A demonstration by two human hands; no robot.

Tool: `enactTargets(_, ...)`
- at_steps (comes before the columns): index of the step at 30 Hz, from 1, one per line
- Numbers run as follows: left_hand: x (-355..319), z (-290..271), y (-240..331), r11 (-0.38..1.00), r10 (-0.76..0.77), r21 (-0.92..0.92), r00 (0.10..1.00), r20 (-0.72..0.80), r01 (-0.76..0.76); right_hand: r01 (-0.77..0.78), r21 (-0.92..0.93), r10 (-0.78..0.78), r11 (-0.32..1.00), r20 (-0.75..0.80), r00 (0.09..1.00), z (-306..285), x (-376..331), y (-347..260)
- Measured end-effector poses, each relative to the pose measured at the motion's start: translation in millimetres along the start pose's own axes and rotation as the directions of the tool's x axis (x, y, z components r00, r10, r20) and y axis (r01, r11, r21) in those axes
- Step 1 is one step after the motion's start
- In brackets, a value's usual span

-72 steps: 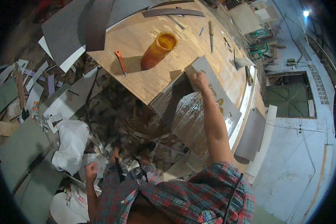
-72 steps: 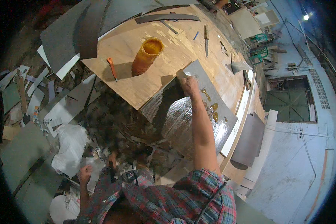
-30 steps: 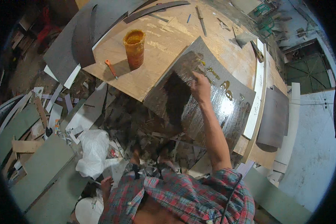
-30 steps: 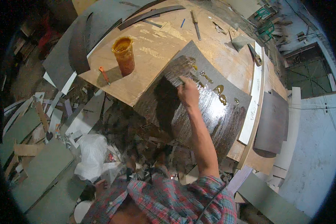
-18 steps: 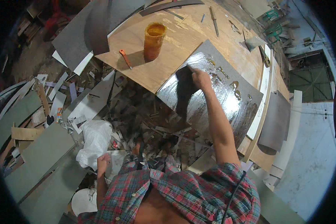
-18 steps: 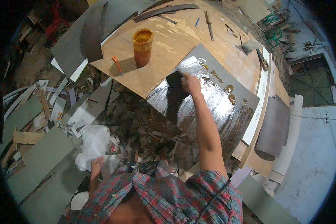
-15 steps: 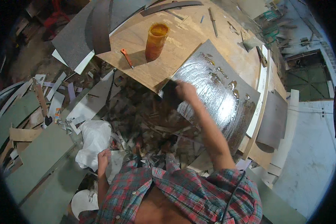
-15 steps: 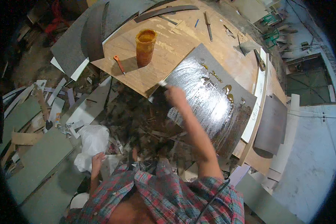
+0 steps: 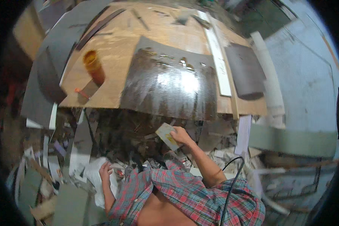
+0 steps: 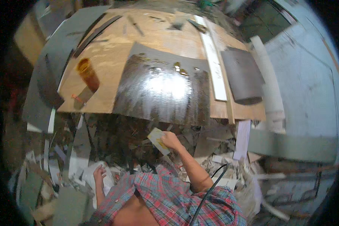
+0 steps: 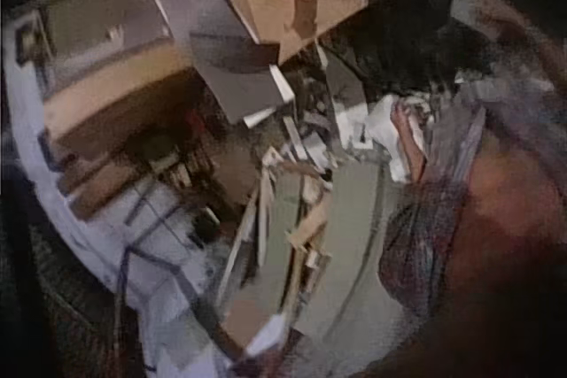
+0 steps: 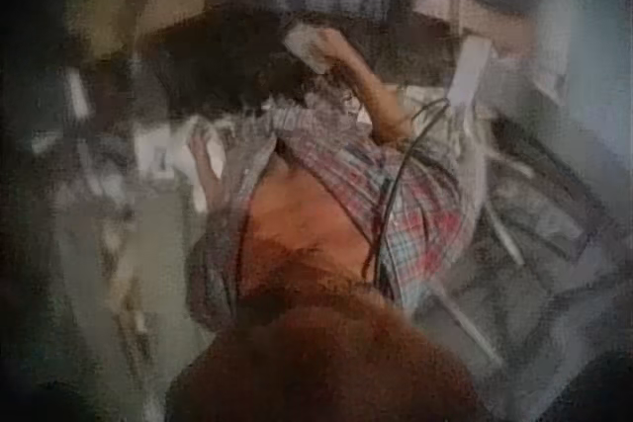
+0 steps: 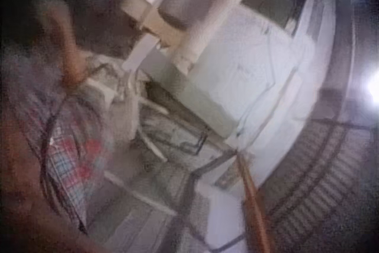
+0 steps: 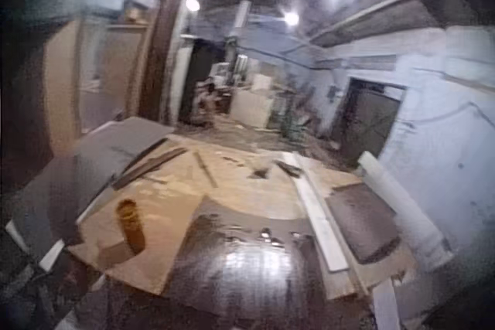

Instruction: The person aligns a white rectangular board on a workbench and uses a utility knife to trim its edges. After flipping the board to reveal a dark surface, the person uses a putty knife to scoop a yellow viscous substance from a container and spreads it evenly across the board's surface.

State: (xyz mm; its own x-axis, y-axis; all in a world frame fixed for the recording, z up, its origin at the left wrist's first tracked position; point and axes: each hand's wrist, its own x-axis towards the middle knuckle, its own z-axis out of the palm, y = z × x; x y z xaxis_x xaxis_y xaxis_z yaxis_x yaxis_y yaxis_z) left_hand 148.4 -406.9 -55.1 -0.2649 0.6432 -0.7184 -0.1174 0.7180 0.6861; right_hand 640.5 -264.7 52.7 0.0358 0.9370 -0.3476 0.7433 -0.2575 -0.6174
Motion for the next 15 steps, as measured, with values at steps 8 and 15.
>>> enactTargets(8, 14.3, 252.4, 155.0, 0.93, 0.34, -0.037, 0.82, 0.461, -0.365, 0.164, 0.983, 0.633, 0.076, -0.175, 0.754, -70.2, -135.1, 233.5)
enactTargets(15, 11.0, 354.5, 160.4, 0.877, 0.403, -0.338, 0.906, 0.129, -0.341, 0.369, 0.921, 0.385, -0.128, -0.297, 0.874, -211.4, -60.6, 270.6)
